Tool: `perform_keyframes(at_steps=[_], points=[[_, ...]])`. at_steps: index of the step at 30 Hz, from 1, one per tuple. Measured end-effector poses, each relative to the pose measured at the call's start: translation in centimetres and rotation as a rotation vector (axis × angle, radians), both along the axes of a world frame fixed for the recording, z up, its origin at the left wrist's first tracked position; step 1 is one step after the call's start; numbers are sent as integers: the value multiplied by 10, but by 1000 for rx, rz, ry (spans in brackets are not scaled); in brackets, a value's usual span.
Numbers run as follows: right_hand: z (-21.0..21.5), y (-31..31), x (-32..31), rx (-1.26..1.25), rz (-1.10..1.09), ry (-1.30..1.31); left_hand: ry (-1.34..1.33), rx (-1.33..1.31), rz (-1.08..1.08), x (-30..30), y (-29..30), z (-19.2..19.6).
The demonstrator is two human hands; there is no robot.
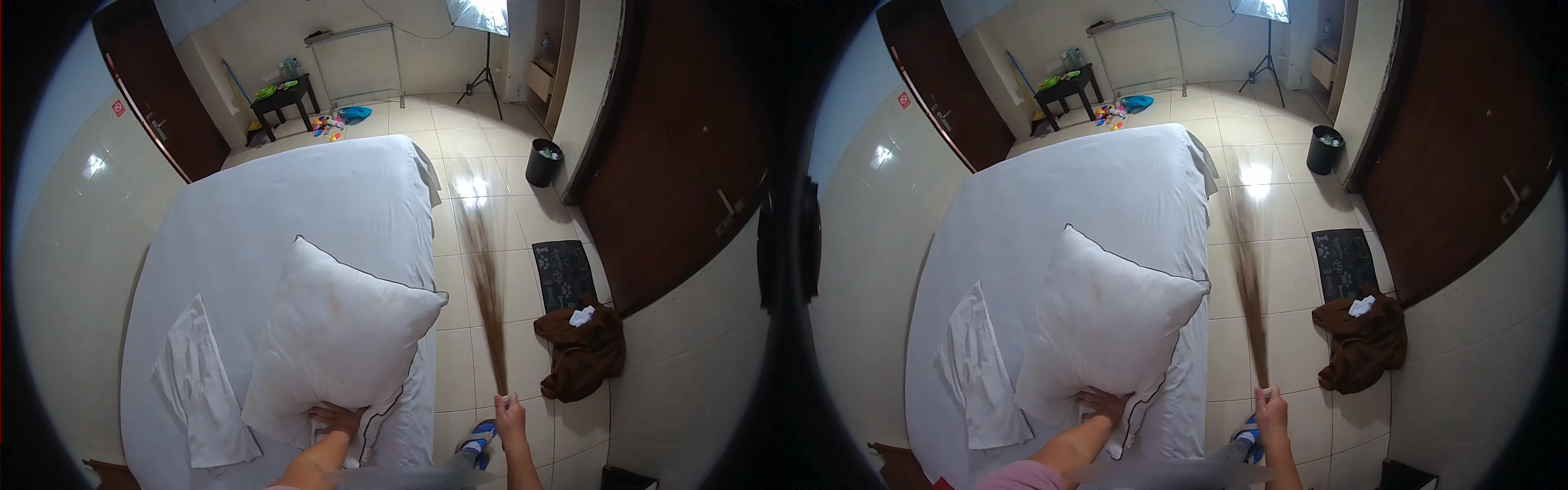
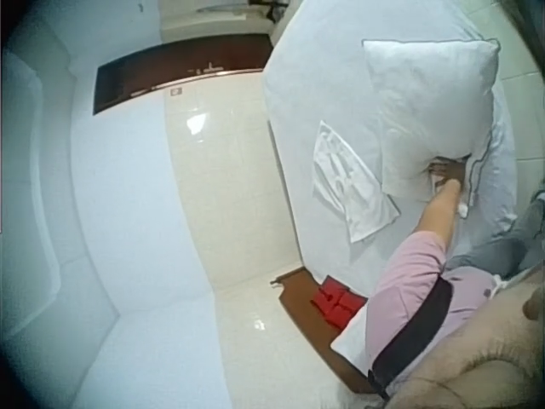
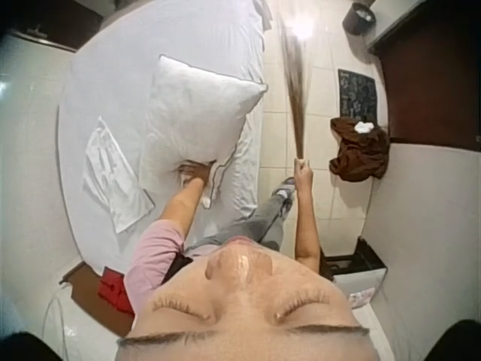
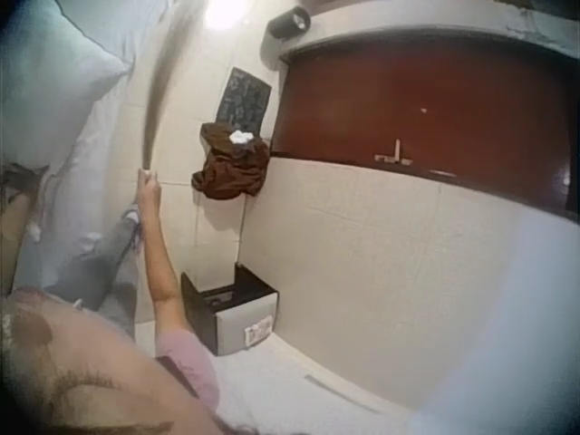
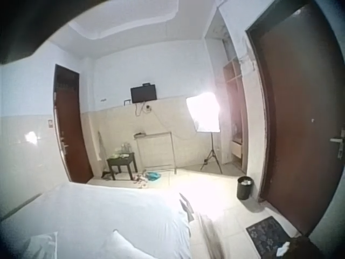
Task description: Cleaning a pillow by beating it with a broom and then putting on a new pillowcase.
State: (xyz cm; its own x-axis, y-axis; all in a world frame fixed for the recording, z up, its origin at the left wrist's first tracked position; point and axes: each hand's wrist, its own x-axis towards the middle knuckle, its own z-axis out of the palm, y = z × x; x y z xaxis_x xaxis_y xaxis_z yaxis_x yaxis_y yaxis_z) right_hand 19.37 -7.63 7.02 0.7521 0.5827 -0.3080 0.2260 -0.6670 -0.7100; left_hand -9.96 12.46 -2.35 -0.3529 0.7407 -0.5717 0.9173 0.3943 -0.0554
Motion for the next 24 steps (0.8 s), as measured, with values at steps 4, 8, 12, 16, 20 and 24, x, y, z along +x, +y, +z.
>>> perform_keyframes(at_steps=[4, 8, 12, 16, 20, 24], points=[[39, 23, -47, -56, 336, -62, -1, -8, -53, 3, -5, 7], [16, 21, -62, -180, 281, -184, -52, 104, -87, 0, -9, 4], [-3, -22, -90, 22, -63, -157, -136, 151, -98, 9, -17, 16], [13, -60, -143, -145, 171, -258, -224, 203, -99, 3, -23, 24], [-13, -107, -157, -239, -32, -306, -322, 249, -157, 6, -34, 39], [1, -137, -193, -132, -173, -309, -454, 304, -215, -6, -48, 59]])
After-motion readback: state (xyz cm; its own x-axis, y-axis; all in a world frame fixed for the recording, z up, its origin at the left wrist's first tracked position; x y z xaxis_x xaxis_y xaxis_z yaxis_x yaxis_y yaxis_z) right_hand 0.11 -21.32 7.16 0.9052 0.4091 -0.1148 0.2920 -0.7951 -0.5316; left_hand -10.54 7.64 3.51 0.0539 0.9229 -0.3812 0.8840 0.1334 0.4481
